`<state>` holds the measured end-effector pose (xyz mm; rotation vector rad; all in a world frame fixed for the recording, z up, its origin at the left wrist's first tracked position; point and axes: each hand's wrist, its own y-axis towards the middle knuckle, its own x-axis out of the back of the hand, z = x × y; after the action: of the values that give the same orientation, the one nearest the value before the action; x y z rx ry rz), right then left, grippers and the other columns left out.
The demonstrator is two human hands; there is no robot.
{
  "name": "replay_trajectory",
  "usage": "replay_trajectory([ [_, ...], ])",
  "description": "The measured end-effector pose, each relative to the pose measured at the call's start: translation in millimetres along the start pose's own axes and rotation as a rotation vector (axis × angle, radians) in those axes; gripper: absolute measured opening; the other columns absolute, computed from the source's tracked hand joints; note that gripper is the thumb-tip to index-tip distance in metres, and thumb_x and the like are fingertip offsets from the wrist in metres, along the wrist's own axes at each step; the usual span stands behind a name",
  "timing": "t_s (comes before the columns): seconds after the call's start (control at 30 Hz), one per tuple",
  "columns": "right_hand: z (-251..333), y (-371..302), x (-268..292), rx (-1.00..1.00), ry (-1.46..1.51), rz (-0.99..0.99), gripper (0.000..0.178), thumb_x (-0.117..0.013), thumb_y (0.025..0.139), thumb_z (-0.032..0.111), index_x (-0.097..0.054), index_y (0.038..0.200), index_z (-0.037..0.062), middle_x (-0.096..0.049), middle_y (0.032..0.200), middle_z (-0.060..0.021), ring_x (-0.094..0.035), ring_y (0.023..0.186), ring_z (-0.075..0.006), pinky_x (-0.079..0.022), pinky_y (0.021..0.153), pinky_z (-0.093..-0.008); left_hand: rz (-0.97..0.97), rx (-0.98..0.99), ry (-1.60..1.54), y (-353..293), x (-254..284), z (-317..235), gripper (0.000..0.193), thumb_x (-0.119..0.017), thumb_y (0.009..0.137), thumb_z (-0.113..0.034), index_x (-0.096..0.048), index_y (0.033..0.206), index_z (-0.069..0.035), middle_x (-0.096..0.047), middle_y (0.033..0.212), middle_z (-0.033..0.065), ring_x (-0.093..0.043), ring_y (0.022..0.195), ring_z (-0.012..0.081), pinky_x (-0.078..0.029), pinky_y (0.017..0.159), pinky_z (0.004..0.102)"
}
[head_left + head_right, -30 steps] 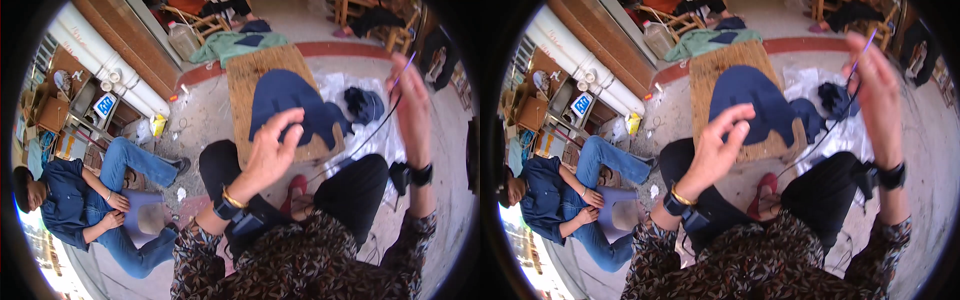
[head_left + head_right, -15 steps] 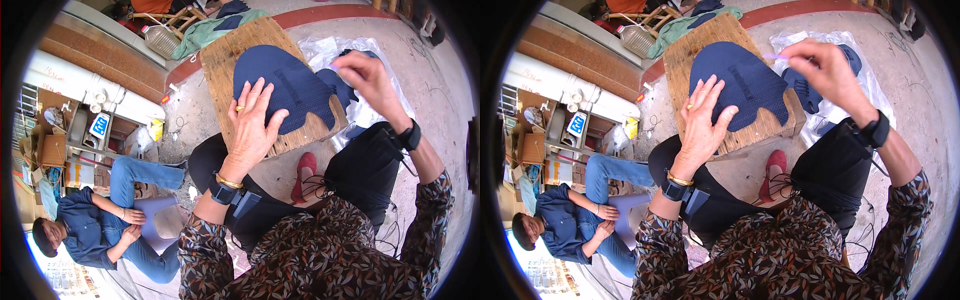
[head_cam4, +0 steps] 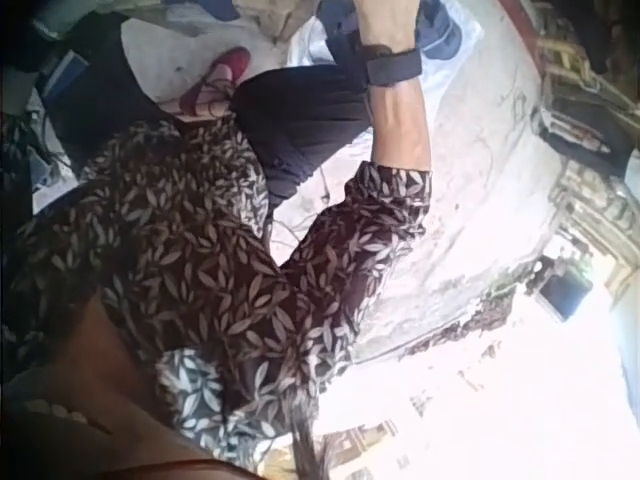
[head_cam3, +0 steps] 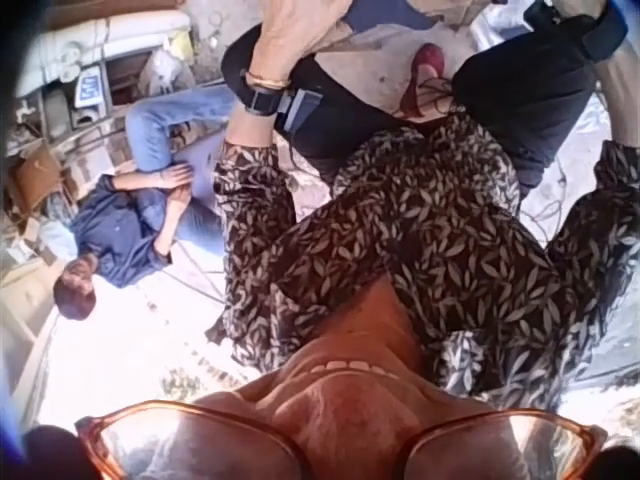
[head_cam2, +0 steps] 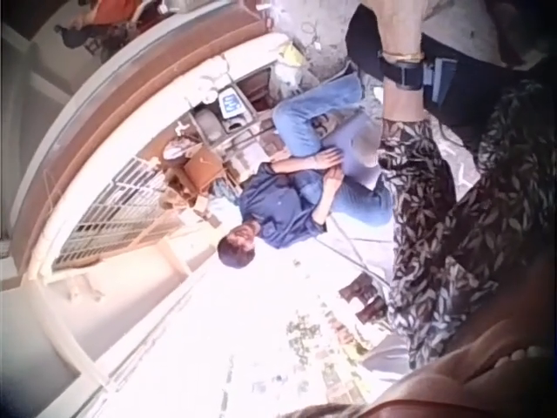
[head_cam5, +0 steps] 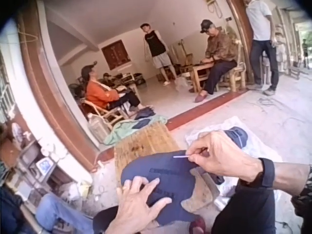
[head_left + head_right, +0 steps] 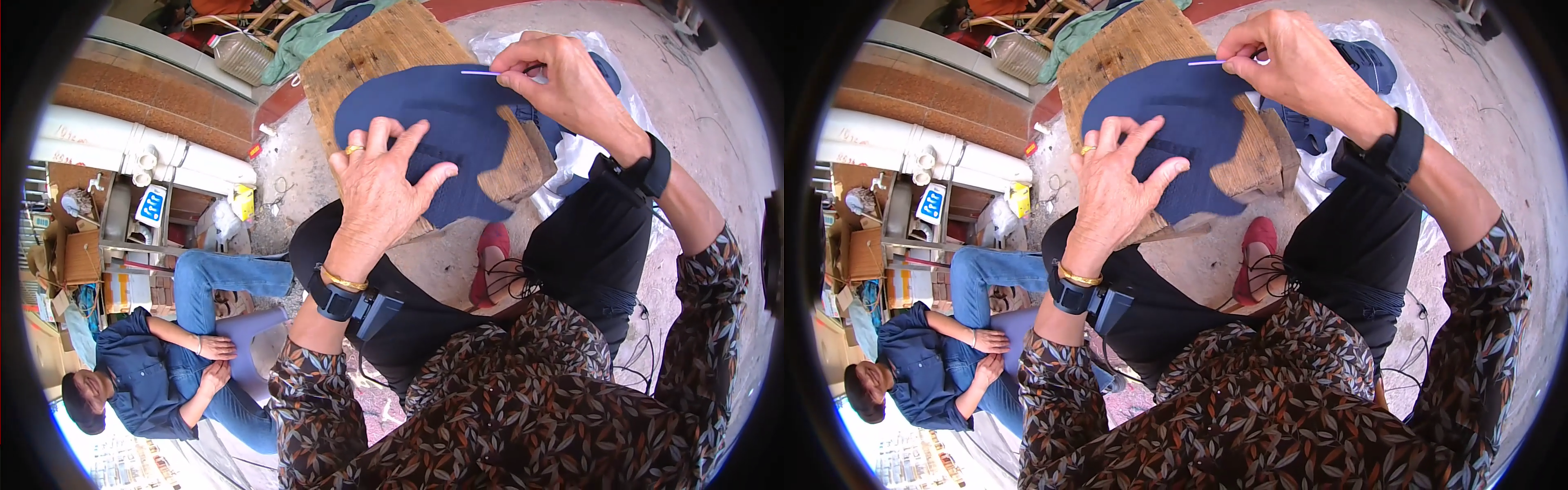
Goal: The recorder is threading laces or cords through the eyelets of a blue shoe upper component by hand.
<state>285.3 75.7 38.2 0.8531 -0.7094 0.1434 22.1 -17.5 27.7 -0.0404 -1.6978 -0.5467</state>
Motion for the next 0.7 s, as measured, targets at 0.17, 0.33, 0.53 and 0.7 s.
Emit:
replay_trajectory([
  [0.17, 45.8, -50.1, -0.7, -0.331, 0.246, 0.053, 0.013, -0.073, 0.084, 0.005, -0.075, 0.095, -0.0014, -0.071, 0.076, -0.0094, -0.07, 0.068, -0.0138, -0.058, 0.066, -0.0284, -0.089, 0.16, 0.206, -2.4, -15.8, -22.8, 0.079, -0.069, 0.084, -0.066, -0.067, 0.127, 0.0, -0.06, 0.117, 0.0121, -0.055, 0.112, 0.033, -0.035, 0.094, 0.0491],
  [0.33, 81.5, -63.0, -25.0, -0.404, 0.298, 0.012, 0.013, -0.075, 0.08, 0.003, -0.074, 0.093, -0.0012, -0.071, 0.081, -0.0123, -0.071, 0.066, -0.0182, -0.058, 0.062, -0.0295, -0.248, 0.102, 0.153, -14.0, -39.7, -22.0, 0.078, -0.068, 0.089, -0.058, -0.061, 0.132, 0.007, -0.054, 0.14, 0.0189, -0.048, 0.125, 0.0353, -0.037, 0.099, 0.0518],
  [0.53, 66.0, -61.0, -40.3, -0.375, 0.15, -0.032, 0.014, -0.074, 0.078, 0.005, -0.076, 0.091, 0.0013, -0.072, 0.075, -0.0142, -0.071, 0.062, -0.0239, -0.057, 0.061, -0.0335, -0.162, 0.212, 0.051, -12.2, -41.5, -33.5, 0.077, -0.069, 0.09, -0.053, -0.057, 0.135, 0.008, -0.05, 0.145, 0.0191, -0.043, 0.131, 0.0372, -0.036, 0.102, 0.0515],
  [0.7, 71.6, -55.6, -40.3, -0.392, 0.111, -0.006, 0.014, -0.074, 0.077, 0.005, -0.076, 0.09, 0.0004, -0.072, 0.076, -0.0141, -0.071, 0.063, -0.0242, -0.057, 0.061, -0.0347, -0.231, 0.132, -0.008, -13.7, -48.3, -29.3, 0.074, -0.065, 0.094, -0.047, -0.051, 0.143, 0.007, -0.041, 0.157, 0.022, -0.037, 0.143, 0.0393, -0.029, 0.109, 0.0546],
])
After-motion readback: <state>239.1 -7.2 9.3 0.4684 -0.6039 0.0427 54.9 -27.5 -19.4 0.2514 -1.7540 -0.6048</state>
